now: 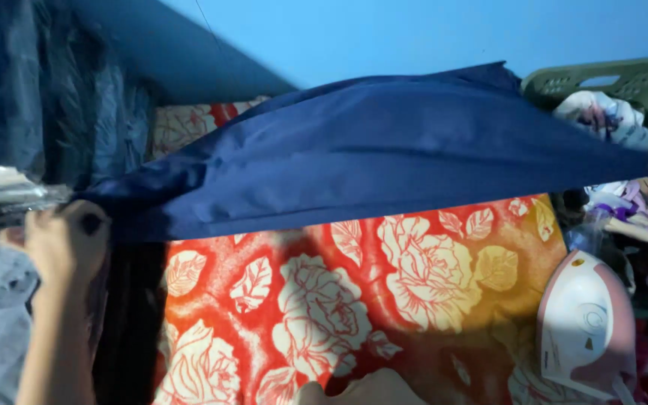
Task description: The person irons a dark blue pair of pants on a floral-patterned surface. They repeatedly smooth the fabric with their hands, fold the pants, and use a pink iron to press different sections of the garment.
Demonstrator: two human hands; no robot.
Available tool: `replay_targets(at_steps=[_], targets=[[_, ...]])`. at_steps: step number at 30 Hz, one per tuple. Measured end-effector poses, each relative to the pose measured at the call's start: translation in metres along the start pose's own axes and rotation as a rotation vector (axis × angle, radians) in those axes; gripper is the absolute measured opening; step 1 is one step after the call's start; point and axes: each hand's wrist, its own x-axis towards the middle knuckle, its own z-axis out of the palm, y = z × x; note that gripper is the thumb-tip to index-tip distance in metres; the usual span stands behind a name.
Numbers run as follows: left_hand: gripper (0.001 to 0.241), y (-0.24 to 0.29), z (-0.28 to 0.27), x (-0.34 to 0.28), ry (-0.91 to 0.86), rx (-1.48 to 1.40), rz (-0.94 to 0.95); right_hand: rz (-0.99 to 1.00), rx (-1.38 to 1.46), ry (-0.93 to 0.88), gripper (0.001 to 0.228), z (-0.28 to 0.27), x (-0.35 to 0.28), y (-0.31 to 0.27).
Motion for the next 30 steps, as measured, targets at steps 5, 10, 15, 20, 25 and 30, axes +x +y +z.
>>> replay_targets(at_steps=[5,10,15,20,25,30], targets=[[0.007,0.067,-0.004,-0.049,0.117,0.262,0.096,-0.303,-1.464,-0.217,0.019,0.061,-0.085,-0.019],[0.021,0.086,0.033,-0.108,-0.136,0.463,0.008,0.333,-1.779,-0.364,0.027,0.093,-0.11,-0.063],[0.032,0.128,0.056,-0.157,-0.13,0.397,-0.2,0.451,-1.445,-0.371,0.048,0.048,-0.132,-0.068],[0.071,0.21,0.005,-0.179,-0.128,-0.21,-0.299,0.806,-1.392,-0.333,0.09,0.022,-0.209,-0.115],[0.083,0.264,-0.022,-0.178,-0.148,-0.558,-0.101,0.593,-1.214,-0.421,0.071,0.071,-0.243,-0.167],[0.07,0.292,-0.026,-0.153,-0.087,-0.566,0.118,0.506,-0.788,-0.664,0.06,0.215,-0.324,-0.295]])
